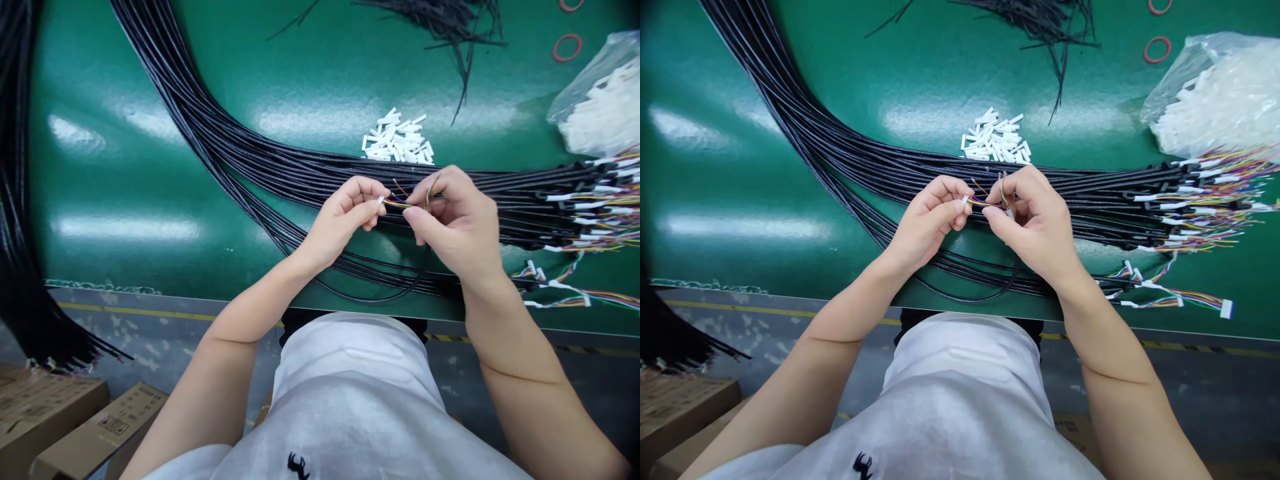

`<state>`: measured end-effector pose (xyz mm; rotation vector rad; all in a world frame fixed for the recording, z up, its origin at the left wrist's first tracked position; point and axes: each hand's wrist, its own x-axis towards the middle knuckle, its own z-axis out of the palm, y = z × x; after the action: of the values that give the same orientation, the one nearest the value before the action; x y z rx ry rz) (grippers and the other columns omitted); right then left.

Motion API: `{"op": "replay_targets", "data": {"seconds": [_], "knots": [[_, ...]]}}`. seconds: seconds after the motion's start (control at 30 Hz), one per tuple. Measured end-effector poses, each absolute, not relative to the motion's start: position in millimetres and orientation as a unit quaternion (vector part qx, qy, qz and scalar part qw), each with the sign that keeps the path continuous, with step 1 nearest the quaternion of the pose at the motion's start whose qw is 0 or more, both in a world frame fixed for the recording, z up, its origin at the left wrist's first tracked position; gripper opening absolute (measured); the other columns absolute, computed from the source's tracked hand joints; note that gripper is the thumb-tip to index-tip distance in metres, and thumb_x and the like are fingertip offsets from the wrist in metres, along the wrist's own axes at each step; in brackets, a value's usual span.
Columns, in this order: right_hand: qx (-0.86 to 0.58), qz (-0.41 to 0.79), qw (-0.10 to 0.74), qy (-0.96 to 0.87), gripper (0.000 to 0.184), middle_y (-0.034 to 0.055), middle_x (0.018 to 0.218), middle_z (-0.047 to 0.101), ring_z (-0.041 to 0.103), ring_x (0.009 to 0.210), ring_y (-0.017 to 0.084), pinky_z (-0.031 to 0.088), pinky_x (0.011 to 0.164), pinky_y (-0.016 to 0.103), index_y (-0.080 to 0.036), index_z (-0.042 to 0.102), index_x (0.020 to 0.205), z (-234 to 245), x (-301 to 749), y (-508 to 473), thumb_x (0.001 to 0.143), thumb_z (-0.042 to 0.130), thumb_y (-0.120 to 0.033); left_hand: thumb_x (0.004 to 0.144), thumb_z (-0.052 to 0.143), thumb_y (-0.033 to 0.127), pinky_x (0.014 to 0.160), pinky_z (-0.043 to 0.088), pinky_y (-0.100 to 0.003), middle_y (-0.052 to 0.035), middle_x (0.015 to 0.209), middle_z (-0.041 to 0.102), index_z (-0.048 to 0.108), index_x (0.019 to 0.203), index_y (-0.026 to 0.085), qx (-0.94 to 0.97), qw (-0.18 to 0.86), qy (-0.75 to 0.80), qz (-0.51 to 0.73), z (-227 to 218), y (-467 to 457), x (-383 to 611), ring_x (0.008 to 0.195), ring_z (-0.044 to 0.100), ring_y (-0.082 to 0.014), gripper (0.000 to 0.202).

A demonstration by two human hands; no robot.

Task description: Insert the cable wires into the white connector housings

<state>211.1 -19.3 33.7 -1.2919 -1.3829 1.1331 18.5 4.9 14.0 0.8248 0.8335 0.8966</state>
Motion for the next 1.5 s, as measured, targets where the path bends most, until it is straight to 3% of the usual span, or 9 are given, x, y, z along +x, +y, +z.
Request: {"op": "replay_targets", "data": {"seconds": [0.23, 0.47, 0.6, 0.7, 0.9, 1.0, 1.13, 1.23, 1.5], "knots": [[-0.537, 0.448, 0.446, -0.559, 0.008, 0.0000, 0.096, 0.061, 0.053, 0.054, 0.009, 0.044, 0.044, 0.030, -0.028, 0.072, 0.090, 32, 210, -22, 0.091, 0.078, -0.024, 0.085, 0.079, 0.030, 0.062, 0.048, -0.018, 0.0031, 0.079, 0.067, 0.067, 0.096, 0.019, 0.380, 0.741, 0.379, 0.404, 13, 5, 19, 0.064, 0.055, -0.0042, 0.020], [-0.467, 0.575, 0.533, -0.410, 0.021, -0.0038, 0.081, 0.059, 0.054, 0.048, 0.008, 0.043, 0.040, 0.027, -0.026, 0.065, 0.086, 30, 211, -15, 0.091, 0.082, -0.036, 0.087, 0.077, 0.022, 0.061, 0.048, -0.016, 0.0037, 0.078, 0.068, 0.069, 0.098, 0.017, 0.363, 0.748, 0.360, 0.422, 14, 5, 18, 0.064, 0.057, -0.0028, 0.014], [-0.441, 0.574, 0.568, -0.392, 0.016, -0.0030, 0.082, 0.067, 0.067, 0.068, 0.012, 0.058, 0.066, 0.027, -0.024, 0.066, 0.084, 24, 209, -10, 0.087, 0.081, -0.027, 0.088, 0.075, 0.021, 0.061, 0.047, -0.016, 0.0037, 0.079, 0.068, 0.069, 0.098, 0.017, 0.355, 0.745, 0.367, 0.428, 14, 6, 17, 0.064, 0.057, -0.0023, 0.013], [-0.430, 0.551, 0.576, -0.424, 0.010, -0.0041, 0.075, 0.064, 0.062, 0.075, 0.012, 0.057, 0.082, 0.028, -0.026, 0.071, 0.083, 19, 211, -7, 0.085, 0.081, -0.024, 0.087, 0.077, 0.024, 0.061, 0.048, -0.016, 0.0037, 0.079, 0.068, 0.068, 0.098, 0.018, 0.362, 0.749, 0.370, 0.414, 14, 5, 18, 0.064, 0.056, -0.0029, 0.016], [-0.445, 0.506, 0.493, -0.550, 0.028, -0.0052, 0.075, 0.060, 0.055, 0.069, 0.015, 0.053, 0.074, 0.033, -0.033, 0.079, 0.109, 20, 217, -13, 0.083, 0.089, -0.031, 0.087, 0.080, 0.028, 0.061, 0.049, -0.015, 0.0031, 0.080, 0.069, 0.070, 0.099, 0.017, 0.369, 0.757, 0.357, 0.403, 12, 3, 19, 0.064, 0.058, -0.0029, 0.018], [-0.488, 0.415, 0.444, -0.627, 0.007, -0.0027, 0.078, 0.068, 0.061, 0.072, 0.016, 0.052, 0.075, 0.036, -0.029, 0.078, 0.092, 27, 217, -17, 0.089, 0.083, -0.025, 0.088, 0.080, 0.028, 0.062, 0.049, -0.015, 0.0033, 0.080, 0.069, 0.071, 0.099, 0.017, 0.369, 0.760, 0.350, 0.405, 11, 4, 18, 0.064, 0.058, -0.0025, 0.018], [-0.506, 0.389, 0.424, -0.642, 0.004, -0.0020, 0.082, 0.070, 0.064, 0.072, 0.016, 0.054, 0.075, 0.035, -0.027, 0.073, 0.092, 32, 216, -19, 0.093, 0.077, -0.026, 0.088, 0.080, 0.029, 0.062, 0.049, -0.015, 0.0038, 0.080, 0.068, 0.071, 0.099, 0.018, 0.372, 0.760, 0.351, 0.401, 10, 5, 17, 0.064, 0.057, -0.0026, 0.019], [-0.490, 0.369, 0.404, -0.679, 0.019, -0.0049, 0.074, 0.063, 0.060, 0.067, 0.014, 0.052, 0.068, 0.032, -0.029, 0.073, 0.101, 31, 215, -18, 0.086, 0.083, -0.023, 0.088, 0.080, 0.031, 0.063, 0.049, -0.016, 0.0039, 0.081, 0.068, 0.071, 0.099, 0.018, 0.376, 0.761, 0.348, 0.398, 8, 4, 17, 0.064, 0.058, -0.0024, 0.020], [-0.520, 0.345, 0.407, -0.667, 0.011, -0.0039, 0.074, 0.068, 0.060, 0.062, 0.013, 0.049, 0.062, 0.030, -0.026, 0.068, 0.086, 33, 214, -21, 0.091, 0.068, -0.017, 0.089, 0.078, 0.025, 0.063, 0.049, -0.016, 0.0037, 0.081, 0.069, 0.071, 0.099, 0.017, 0.369, 0.768, 0.353, 0.388, 12, 3, 18, 0.064, 0.058, -0.0023, 0.015]]}}
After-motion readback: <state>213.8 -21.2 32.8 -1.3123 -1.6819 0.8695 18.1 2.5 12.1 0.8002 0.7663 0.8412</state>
